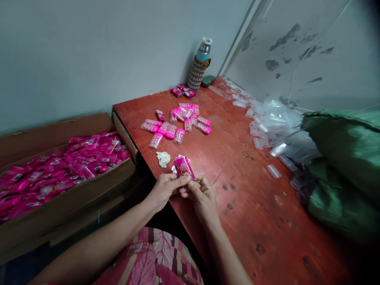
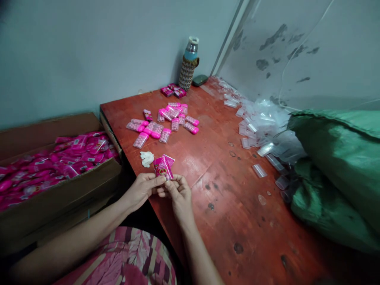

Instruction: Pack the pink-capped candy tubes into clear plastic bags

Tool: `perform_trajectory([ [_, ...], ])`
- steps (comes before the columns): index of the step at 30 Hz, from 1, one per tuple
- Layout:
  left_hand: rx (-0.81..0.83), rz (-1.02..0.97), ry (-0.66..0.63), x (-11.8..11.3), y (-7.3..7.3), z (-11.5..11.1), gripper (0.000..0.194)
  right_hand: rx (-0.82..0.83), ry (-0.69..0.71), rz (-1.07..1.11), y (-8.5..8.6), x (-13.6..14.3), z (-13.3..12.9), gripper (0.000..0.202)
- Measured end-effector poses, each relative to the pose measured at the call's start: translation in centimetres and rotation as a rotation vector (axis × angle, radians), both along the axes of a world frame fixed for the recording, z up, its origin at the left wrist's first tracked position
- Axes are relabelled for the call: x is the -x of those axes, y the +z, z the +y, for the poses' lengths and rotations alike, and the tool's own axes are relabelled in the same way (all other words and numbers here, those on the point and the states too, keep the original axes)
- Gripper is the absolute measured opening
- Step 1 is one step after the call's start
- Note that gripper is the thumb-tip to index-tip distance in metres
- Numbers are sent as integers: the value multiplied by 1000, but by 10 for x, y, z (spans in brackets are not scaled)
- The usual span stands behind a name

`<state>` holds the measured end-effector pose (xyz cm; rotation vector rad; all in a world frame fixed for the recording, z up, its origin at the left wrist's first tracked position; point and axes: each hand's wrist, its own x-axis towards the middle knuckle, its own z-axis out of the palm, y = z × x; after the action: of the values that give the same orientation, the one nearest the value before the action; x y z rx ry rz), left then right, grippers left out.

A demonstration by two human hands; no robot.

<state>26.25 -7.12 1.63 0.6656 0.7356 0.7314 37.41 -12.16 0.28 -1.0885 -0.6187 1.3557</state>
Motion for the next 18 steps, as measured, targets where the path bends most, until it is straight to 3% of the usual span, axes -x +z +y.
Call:
perform_trajectory([
  [2,2,-14,107,8,5,2,23,-7,9,-13,3,1,4,17],
  [4,-32,-36,325,23,11,10,29,4,8,-25,5,0,5,18],
  [6,-126,-39,563,42,13,22,43,45,-6,-70,7,-4,5,18],
  [8,-272,61,696,55,11,33,57,89,-18,-140,7,-9,5,20],
  [10,-507,310,648,56,3,38,52,113,-13,-195,7,-12,5,23],
  [12,-819,633,454,45,-8,38,35,118,-2,-233,7,-13,5,24],
  [14,-1159,892,304,29,-19,36,30,124,5,-269,6,-13,4,23],
  [16,-1338,1101,178,15,-30,36,28,135,13,-303,3,-14,2,23],
  [18,-1436,1207,132,8,-38,37,25,154,37,-331,0,-17,2,23],
])
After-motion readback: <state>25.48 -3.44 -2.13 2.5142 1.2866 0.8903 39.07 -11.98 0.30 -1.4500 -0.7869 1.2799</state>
